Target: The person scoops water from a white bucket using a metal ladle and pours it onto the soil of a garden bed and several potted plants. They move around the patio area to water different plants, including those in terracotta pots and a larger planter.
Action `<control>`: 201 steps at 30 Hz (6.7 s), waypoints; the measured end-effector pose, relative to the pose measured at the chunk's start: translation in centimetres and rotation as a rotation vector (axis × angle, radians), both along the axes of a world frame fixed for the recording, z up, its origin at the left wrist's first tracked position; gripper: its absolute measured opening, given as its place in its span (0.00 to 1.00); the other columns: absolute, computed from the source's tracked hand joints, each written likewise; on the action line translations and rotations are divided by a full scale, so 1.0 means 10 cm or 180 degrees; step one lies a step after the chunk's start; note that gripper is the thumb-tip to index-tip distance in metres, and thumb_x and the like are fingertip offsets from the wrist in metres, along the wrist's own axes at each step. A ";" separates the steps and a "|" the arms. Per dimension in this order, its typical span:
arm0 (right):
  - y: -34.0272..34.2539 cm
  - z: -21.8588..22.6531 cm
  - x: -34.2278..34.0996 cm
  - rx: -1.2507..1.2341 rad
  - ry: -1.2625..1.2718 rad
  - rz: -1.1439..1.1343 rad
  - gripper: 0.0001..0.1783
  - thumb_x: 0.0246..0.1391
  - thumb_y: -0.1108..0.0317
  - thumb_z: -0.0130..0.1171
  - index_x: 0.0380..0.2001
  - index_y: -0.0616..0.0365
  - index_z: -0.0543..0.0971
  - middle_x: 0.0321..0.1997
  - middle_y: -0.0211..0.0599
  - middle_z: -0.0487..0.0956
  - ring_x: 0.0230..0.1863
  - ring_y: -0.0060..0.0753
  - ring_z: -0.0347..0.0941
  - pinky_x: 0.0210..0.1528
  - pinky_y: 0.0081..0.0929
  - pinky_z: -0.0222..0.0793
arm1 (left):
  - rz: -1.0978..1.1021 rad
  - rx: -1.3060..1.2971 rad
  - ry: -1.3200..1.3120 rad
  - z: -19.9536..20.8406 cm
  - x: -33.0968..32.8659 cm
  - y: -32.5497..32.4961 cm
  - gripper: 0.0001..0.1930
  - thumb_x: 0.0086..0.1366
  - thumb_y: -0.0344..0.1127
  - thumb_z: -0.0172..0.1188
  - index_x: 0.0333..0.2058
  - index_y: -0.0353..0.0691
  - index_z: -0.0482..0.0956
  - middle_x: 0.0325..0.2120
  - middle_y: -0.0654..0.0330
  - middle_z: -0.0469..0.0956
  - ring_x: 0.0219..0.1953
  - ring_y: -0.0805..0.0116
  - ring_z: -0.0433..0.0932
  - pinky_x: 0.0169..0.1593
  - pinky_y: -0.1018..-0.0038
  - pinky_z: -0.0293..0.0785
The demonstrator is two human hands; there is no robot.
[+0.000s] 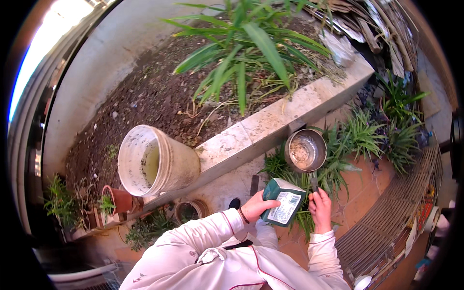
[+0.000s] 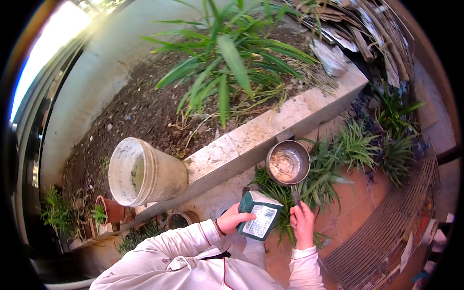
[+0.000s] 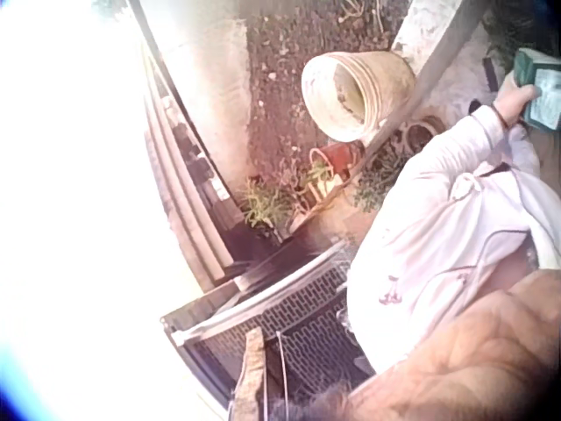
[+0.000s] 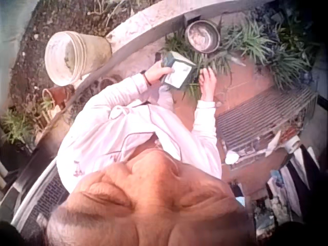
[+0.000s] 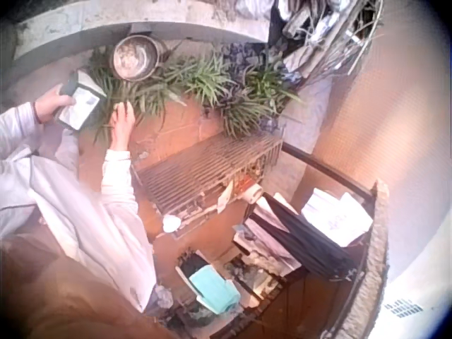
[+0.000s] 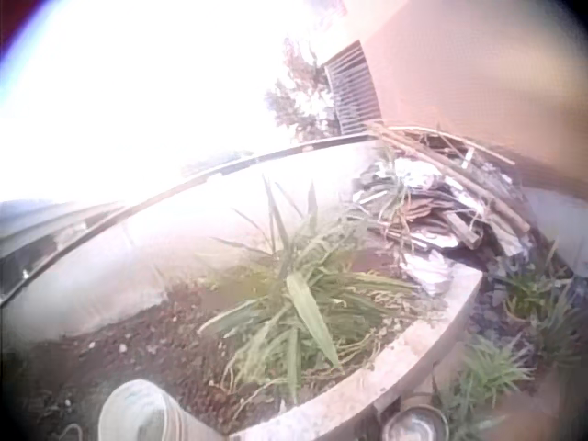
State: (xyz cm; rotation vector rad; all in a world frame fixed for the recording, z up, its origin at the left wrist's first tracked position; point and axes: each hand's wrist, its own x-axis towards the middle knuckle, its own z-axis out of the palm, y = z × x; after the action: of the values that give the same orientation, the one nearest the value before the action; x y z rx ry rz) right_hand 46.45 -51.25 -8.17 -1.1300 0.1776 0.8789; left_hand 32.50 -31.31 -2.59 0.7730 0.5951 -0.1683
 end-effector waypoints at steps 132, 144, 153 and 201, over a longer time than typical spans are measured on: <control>-3.25 -0.91 3.65 -0.1537 -0.1252 -0.0324 0.10 0.51 0.69 0.55 0.35 0.64 0.76 0.24 0.31 0.76 0.25 0.21 0.70 0.28 0.24 0.67 | -0.0553 -0.1049 0.0367 -0.69 4.00 -3.76 0.20 0.59 0.34 0.58 0.49 0.34 0.70 0.43 0.56 0.77 0.42 0.65 0.78 0.48 0.70 0.74; -2.95 -2.40 5.19 -0.2389 -0.2152 0.0387 0.11 0.50 0.64 0.53 0.32 0.61 0.75 0.21 0.46 0.74 0.24 0.44 0.73 0.30 0.37 0.67 | 0.0325 -0.1257 0.0917 -1.82 5.52 -3.93 0.21 0.59 0.39 0.58 0.49 0.34 0.70 0.42 0.55 0.77 0.42 0.64 0.78 0.50 0.68 0.73; -2.54 -2.92 5.64 -0.3939 -0.2090 0.1141 0.08 0.48 0.65 0.53 0.27 0.58 0.73 0.30 0.50 0.78 0.34 0.51 0.76 0.34 0.46 0.70 | 0.0660 -0.1096 0.0906 -2.17 5.84 -3.78 0.22 0.59 0.38 0.56 0.50 0.34 0.69 0.44 0.54 0.76 0.44 0.63 0.77 0.51 0.66 0.72; -3.01 -1.53 6.62 -0.1501 -0.0466 -0.0891 0.06 0.54 0.73 0.53 0.36 0.60 0.75 0.22 0.26 0.72 0.16 0.12 0.61 0.14 0.14 0.55 | 0.0244 -0.0732 0.0775 -1.98 6.25 -3.51 0.19 0.58 0.34 0.59 0.47 0.34 0.71 0.41 0.57 0.77 0.41 0.66 0.78 0.46 0.71 0.74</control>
State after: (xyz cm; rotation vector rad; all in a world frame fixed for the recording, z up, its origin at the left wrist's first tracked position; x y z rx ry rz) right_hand 112.62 -81.31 -23.45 -1.5580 0.4268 0.5115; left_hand 95.00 -66.44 -22.34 0.5090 0.8192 -0.2577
